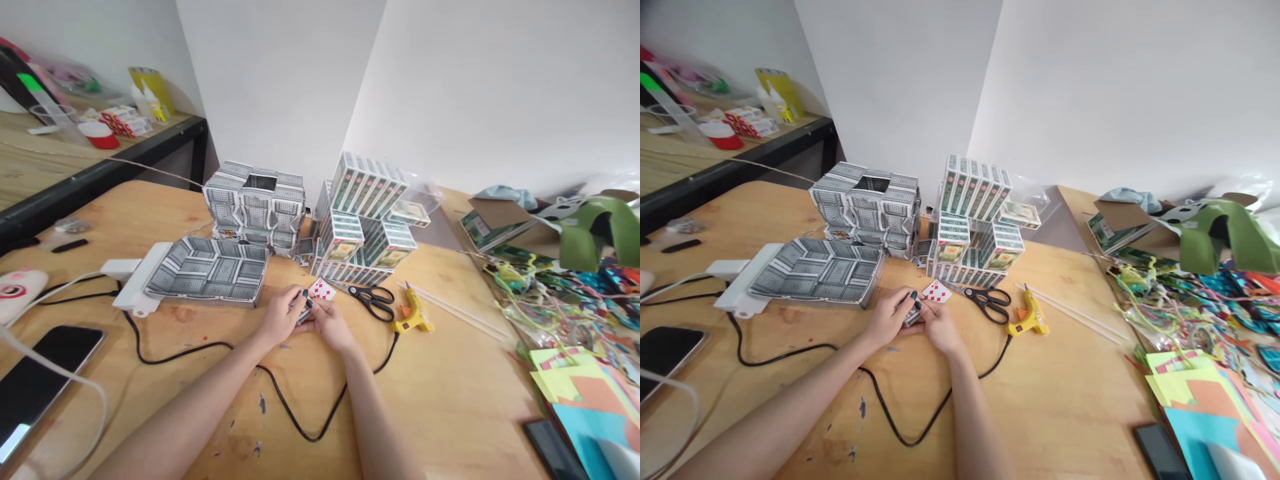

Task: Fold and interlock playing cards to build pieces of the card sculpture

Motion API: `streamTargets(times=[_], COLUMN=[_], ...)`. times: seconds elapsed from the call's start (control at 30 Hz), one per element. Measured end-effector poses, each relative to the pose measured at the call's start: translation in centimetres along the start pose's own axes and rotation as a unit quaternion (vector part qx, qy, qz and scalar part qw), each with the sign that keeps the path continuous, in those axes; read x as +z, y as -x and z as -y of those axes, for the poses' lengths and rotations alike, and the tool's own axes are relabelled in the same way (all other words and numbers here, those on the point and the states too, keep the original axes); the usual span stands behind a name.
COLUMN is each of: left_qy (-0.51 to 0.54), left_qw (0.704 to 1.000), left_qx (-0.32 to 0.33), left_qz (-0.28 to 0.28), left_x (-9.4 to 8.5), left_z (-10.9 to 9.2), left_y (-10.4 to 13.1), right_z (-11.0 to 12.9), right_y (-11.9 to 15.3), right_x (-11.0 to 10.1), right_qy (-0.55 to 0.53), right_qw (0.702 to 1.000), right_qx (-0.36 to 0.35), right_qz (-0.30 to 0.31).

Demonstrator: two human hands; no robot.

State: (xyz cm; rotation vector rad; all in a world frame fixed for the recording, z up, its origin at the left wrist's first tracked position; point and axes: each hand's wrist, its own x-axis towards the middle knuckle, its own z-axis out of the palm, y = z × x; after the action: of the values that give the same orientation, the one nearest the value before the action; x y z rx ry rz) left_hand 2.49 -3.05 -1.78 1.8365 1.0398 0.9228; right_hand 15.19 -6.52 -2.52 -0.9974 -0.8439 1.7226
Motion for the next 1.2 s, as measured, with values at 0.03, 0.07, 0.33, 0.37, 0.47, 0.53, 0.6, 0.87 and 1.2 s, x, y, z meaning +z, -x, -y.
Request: streamTargets(times=[0.03, 0.07, 0.33, 0.37, 0.47, 0.53, 0.6, 0.87, 1.2], left_qy=[-0.004, -0.008, -0.036, -0.045, -0.057, -0.043, -0.012, -0.016, -0.148], left_qw=[1.000, 1.000, 0.999, 0.999, 0.998, 0.998, 0.998, 0.996, 0.986], left_qx=[0.001, 0.003, 0.009, 0.002, -0.014, -0.019, -0.036, -0.065, 0.040], left_qz=[0.000, 0.000, -0.016, -0.021, -0.036, -0.039, -0.040, -0.053, -0.072], left_x=[0.0, 0.0, 0.1, 0.1, 0.1, 0.1, 0.1, 0.2, 0.0], left_z=[0.0, 0.1, 0.5, 0.6, 0.6, 0.5, 0.4, 0.3, 0.0], left_y=[0.0, 0.0, -0.2, -0.2, -0.2, -0.2, -0.3, -0.4, 0.2], right_z=[-0.1, -0.1, -0.7, -0.8, -0.9, -0.8, -0.6, 0.2, 0.2], right_y=[0.0, 0.0, -0.1, -0.1, 0.0, 0.1, 0.0, -0.1, -0.2], right_x=[0.1, 0.1, 0.6, 0.7, 1.1, 1.3, 1.2, 1.0, 1.6], right_qy=[0.013, 0.028, 0.295, 0.319, 0.342, 0.324, 0.269, 0.096, 0.171], right_qw=[1.000, 0.999, 0.935, 0.923, 0.908, 0.915, 0.943, 0.990, 0.975], right_qx=[-0.008, -0.018, -0.141, -0.154, -0.174, -0.167, -0.133, -0.049, -0.031], right_qz=[-0.007, -0.014, -0.140, -0.151, -0.170, -0.172, -0.144, -0.089, -0.136])
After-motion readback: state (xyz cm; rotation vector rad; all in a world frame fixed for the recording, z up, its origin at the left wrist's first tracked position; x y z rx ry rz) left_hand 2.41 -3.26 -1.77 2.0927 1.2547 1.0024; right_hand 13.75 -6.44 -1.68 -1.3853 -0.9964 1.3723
